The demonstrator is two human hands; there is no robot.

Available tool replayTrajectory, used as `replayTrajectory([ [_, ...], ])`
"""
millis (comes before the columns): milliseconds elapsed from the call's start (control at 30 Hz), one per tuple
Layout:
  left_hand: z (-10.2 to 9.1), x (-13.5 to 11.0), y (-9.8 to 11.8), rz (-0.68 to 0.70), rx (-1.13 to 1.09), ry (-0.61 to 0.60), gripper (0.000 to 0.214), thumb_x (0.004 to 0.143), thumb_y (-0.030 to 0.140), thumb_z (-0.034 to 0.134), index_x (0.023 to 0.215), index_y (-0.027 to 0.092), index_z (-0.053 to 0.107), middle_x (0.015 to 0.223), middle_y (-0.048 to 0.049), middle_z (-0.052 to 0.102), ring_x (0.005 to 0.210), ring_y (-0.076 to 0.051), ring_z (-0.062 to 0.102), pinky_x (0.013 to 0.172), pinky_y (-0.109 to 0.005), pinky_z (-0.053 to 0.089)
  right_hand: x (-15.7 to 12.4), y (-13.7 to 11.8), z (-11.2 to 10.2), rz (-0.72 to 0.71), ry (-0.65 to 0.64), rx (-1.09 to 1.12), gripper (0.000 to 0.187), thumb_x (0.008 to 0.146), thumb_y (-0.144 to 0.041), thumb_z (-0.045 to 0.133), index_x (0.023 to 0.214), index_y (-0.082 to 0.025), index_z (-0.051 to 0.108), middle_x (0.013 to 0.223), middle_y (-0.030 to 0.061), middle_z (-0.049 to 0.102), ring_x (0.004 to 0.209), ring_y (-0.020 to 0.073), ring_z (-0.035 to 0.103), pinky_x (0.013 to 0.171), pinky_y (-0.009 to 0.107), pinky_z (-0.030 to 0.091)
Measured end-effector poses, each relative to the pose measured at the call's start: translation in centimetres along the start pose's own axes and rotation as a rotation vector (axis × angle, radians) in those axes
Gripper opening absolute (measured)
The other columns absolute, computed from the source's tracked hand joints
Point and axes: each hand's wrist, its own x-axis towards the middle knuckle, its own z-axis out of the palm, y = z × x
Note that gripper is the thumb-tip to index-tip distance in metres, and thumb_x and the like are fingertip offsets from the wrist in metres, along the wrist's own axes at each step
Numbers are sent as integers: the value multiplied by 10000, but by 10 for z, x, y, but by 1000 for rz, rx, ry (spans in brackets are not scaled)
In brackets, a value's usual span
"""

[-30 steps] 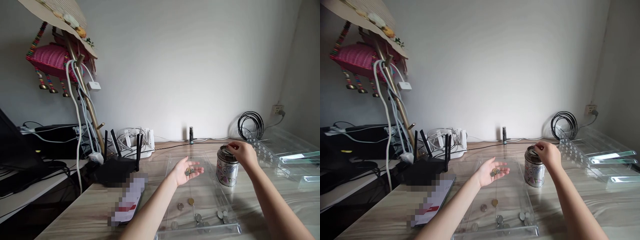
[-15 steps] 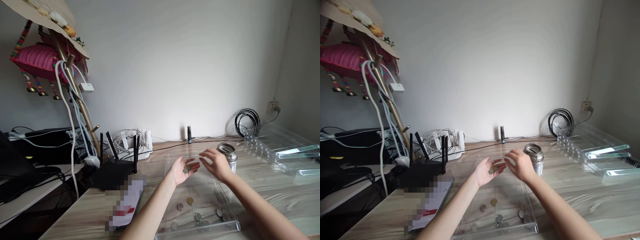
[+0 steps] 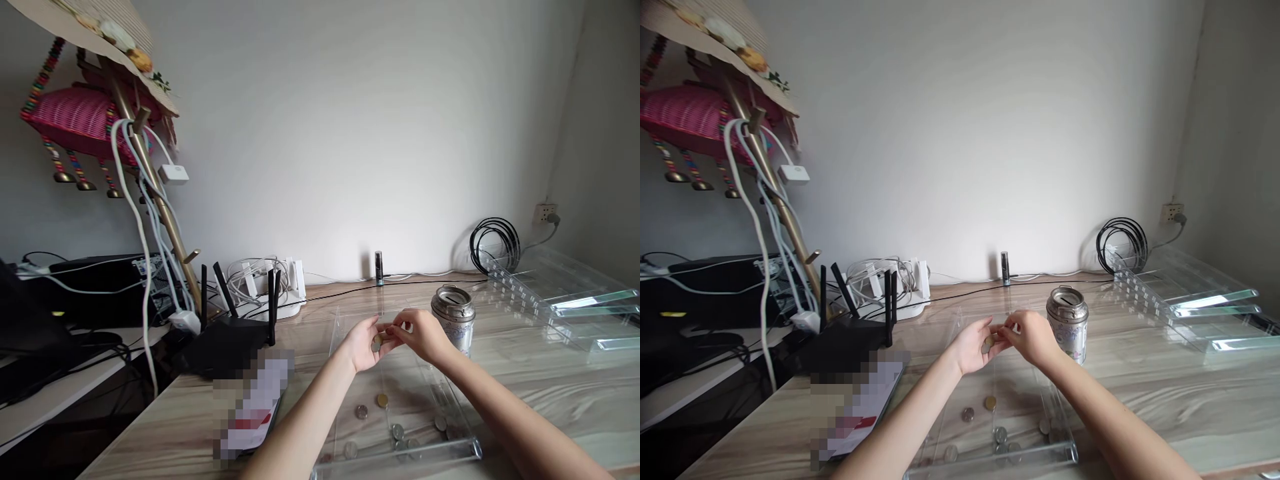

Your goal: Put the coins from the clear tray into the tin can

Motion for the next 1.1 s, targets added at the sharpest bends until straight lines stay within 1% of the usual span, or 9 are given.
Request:
replayTrajectory([
  [167, 1, 0, 1, -5, 30, -16, 263, 788, 221, 421, 912, 21, 539, 779, -144, 620, 841, -199, 593, 580, -176, 477, 1, 4, -25, -27, 156, -15, 248, 770, -345, 418, 770, -246, 645, 754, 5, 621, 631, 109, 518, 576, 210, 357],
  [300, 1, -1, 0, 59, 137, 9, 210, 739, 66, 422, 910, 41, 542, 762, -105, 625, 637, -92, 589, 452, -114, 404, 3, 36, -66, 209, 437, -218, 241, 725, -392, 457, 772, -254, 649, 796, 16, 632, 700, 150, 534, 566, 233, 351],
  [467, -1, 0, -2, 133, 382, -47, 67, 750, 149, 471, 803, 117, 495, 807, -93, 632, 332, 11, 286, 303, -148, 89, 4, 80, -91, 472, 196, -280, 223, 639, -430, 521, 696, -269, 664, 649, 8, 629, 589, 154, 533, 468, 227, 302],
  [533, -1, 0, -2, 180, 475, -40, 104, 737, 223, 514, 760, 131, 471, 790, -94, 634, 331, 10, 254, 325, -166, 64, 3, 81, -89, 443, 213, -299, 228, 651, -426, 508, 696, -265, 663, 654, 11, 627, 604, 155, 534, 476, 228, 307],
  [667, -1, 1, -3, 284, 536, 27, 207, 678, 314, 589, 718, 141, 481, 551, 10, 541, 323, 7, 215, 350, -181, 59, 1, 49, -70, 184, 511, -318, 260, 740, -366, 431, 794, -229, 645, 783, 36, 619, 766, 164, 527, 589, 242, 352],
  [767, 2, 0, -4, 311, 514, 48, 247, 647, 352, 616, 714, 134, 520, 443, 84, 339, 329, 6, 172, 360, -184, 47, -2, 17, -44, -20, 334, -160, 266, 768, -360, 416, 840, -216, 627, 762, 34, 602, 681, 128, 524, 593, 226, 366],
  [900, 6, -2, -5, 316, 481, 32, 270, 634, 370, 628, 709, 126, 540, 449, 100, 232, 349, 7, 137, 368, -180, 29, -6, -6, -11, -78, 11, -15, 249, 770, -375, 426, 828, -227, 618, 720, 14, 594, 568, 108, 503, 527, 216, 359],
  [1000, 7, -3, -5, 239, 405, -36, 270, 674, 385, 588, 743, 127, 546, 470, 90, 254, 351, 3, 141, 358, -172, 29, -7, -6, -8, -77, 55, -30, 235, 781, -337, 418, 781, -224, 624, 750, 25, 598, 624, 122, 514, 547, 220, 361],
  [1100, 5, -3, -2, 103, 284, -103, 273, 736, 366, 510, 829, 113, 560, 500, 69, 310, 352, -1, 163, 338, -158, 45, -5, 5, -28, -61, 249, -121, 230, 782, -308, 416, 783, -229, 632, 810, 39, 607, 747, 145, 519, 625, 239, 367],
])
